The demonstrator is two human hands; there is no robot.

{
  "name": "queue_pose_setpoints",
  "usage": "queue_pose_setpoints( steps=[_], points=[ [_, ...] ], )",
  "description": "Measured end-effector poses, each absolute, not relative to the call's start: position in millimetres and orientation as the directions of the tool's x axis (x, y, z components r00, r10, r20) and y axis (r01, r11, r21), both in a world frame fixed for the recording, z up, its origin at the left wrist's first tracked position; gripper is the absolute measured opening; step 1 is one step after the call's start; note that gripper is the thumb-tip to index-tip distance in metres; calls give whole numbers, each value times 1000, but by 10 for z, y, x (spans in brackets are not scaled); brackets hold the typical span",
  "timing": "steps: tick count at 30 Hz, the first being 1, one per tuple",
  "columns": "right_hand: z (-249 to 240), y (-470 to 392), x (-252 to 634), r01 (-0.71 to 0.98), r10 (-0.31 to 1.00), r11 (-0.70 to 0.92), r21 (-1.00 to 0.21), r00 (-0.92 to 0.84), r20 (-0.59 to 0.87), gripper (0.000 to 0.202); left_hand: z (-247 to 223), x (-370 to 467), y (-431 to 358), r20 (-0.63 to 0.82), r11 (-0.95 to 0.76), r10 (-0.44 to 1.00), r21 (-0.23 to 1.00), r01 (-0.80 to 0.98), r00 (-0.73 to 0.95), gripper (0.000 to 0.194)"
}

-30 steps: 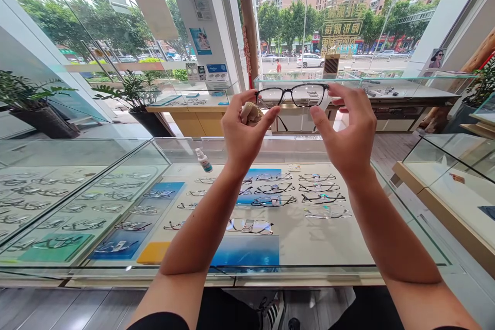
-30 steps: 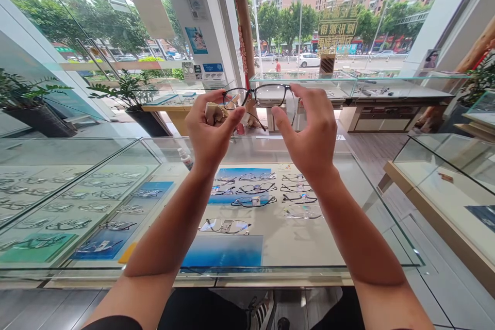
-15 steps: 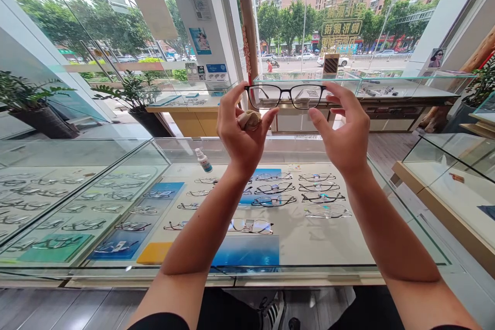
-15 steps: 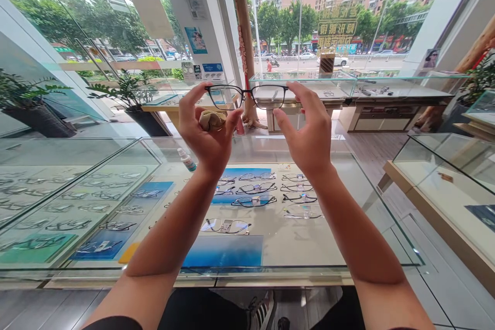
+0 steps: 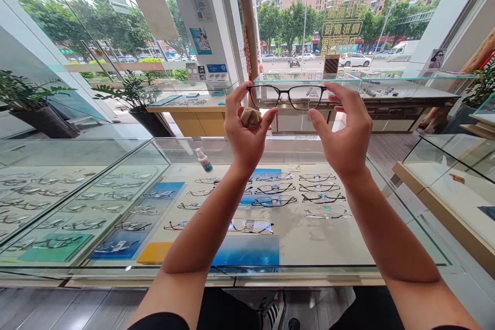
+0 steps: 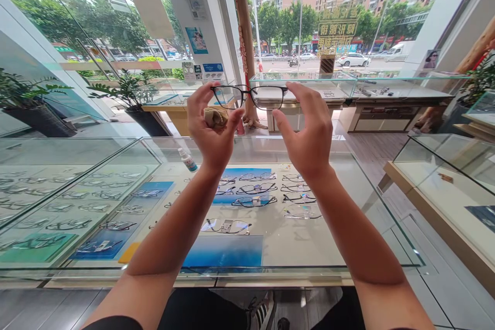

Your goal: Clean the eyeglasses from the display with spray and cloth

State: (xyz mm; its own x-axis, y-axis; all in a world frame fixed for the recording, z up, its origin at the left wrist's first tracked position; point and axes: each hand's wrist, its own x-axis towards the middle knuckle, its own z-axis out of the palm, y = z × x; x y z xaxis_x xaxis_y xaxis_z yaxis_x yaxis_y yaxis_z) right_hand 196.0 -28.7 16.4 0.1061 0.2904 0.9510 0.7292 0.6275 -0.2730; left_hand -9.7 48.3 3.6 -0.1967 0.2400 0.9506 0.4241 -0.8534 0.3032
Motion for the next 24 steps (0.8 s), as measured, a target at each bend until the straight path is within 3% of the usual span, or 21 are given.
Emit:
queue_pose_setpoints(
  steps=[8, 14, 24],
  points=[
    [182, -327, 1919, 705, 265, 659, -262, 109, 958, 43, 0, -100, 613, 949, -902, 268, 309, 302, -168, 62],
    [169, -302, 1920, 719, 274, 642, -267, 110, 955, 44, 1, -90, 608, 923, -877, 335, 379, 296, -191, 69],
    [84, -91, 2064, 627, 384, 686, -370, 120, 916, 48, 7, -35, 491, 948, -853, 208, 296, 431, -239, 58]
  ],
)
